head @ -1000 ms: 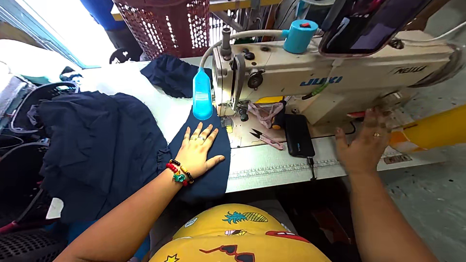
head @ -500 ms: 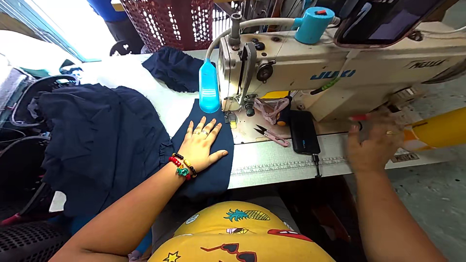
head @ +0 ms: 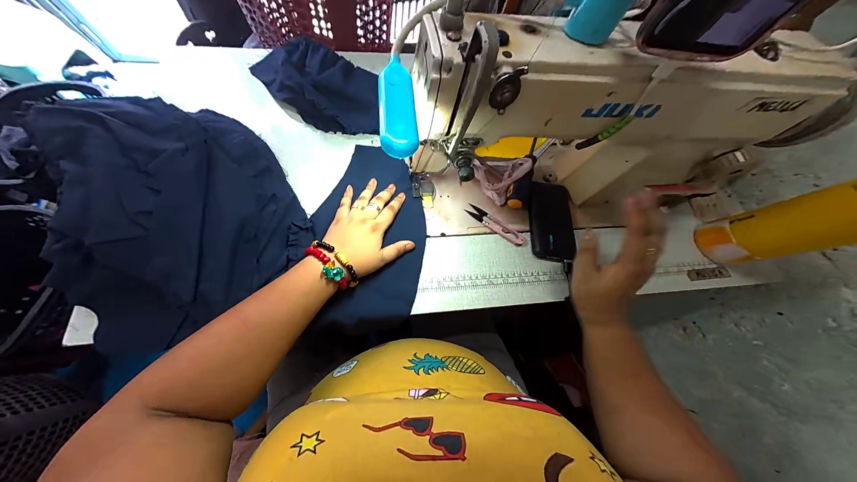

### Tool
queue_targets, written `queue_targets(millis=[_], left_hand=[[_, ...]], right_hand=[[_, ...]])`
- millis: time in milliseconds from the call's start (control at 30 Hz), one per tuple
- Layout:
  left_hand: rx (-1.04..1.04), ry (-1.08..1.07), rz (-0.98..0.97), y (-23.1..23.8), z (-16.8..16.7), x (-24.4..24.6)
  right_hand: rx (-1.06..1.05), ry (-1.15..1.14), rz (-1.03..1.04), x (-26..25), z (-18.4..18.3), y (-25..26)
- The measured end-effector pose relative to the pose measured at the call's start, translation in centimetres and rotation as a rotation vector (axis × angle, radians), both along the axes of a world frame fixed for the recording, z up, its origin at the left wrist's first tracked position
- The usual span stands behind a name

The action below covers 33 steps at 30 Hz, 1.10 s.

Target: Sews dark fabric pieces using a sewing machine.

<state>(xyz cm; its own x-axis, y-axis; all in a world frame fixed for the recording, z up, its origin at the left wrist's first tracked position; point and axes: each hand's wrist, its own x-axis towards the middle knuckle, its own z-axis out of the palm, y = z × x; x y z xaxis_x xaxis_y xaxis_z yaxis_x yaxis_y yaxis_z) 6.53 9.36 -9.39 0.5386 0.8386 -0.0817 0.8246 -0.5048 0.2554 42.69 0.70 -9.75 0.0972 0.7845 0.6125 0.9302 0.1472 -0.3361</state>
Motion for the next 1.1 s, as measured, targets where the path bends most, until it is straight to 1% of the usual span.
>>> queue_targets(millis=[33,100,167,233,300,367,500,733,1100], left_hand=[[0.004,-0.005,-0.003,0.2,0.0,-0.1],[0.016,-0.015,-0.018,-0.2,0.4,-0.4],[0.067,-0.027,-0.02,-2.3,1.0,-1.0],[0.081,-0.005,0.013,-5.8,1.5,-2.0],[0.089,0.012,0.012,-8.6,0.8,-3.9],[0.107,-0.011,-0.021,-9.8,-0.2,-6.0],[0.124,-0.022,-0.048,-9.2,-0.6,-8.0],[0.121,0.005,-0.034,-8.7,-0.3,-7.6],[0.057,0.047,0.122,-6.6,0.3,-4.7]], right_hand=[[-0.02,0.013,0.12,-2.6,-0.3,-0.9],[-0.13,0.068,0.385,-7.6,-1.0,-2.6],[-0.282,0.068,0.608,-11.3,-1.6,-3.6],[-0.394,-0.023,0.77,-12.9,-1.7,-3.8],[-0.422,-0.109,0.86,-13.3,-1.7,-3.5],[-0.415,-0.153,0.901,-13.2,-1.5,-3.4],[-0.42,-0.174,0.933,-13.8,-1.6,-3.2],[-0.458,-0.197,0.936,-13.7,-1.3,-2.1],[-0.456,-0.186,0.902,-12.6,-0.9,2.2]])
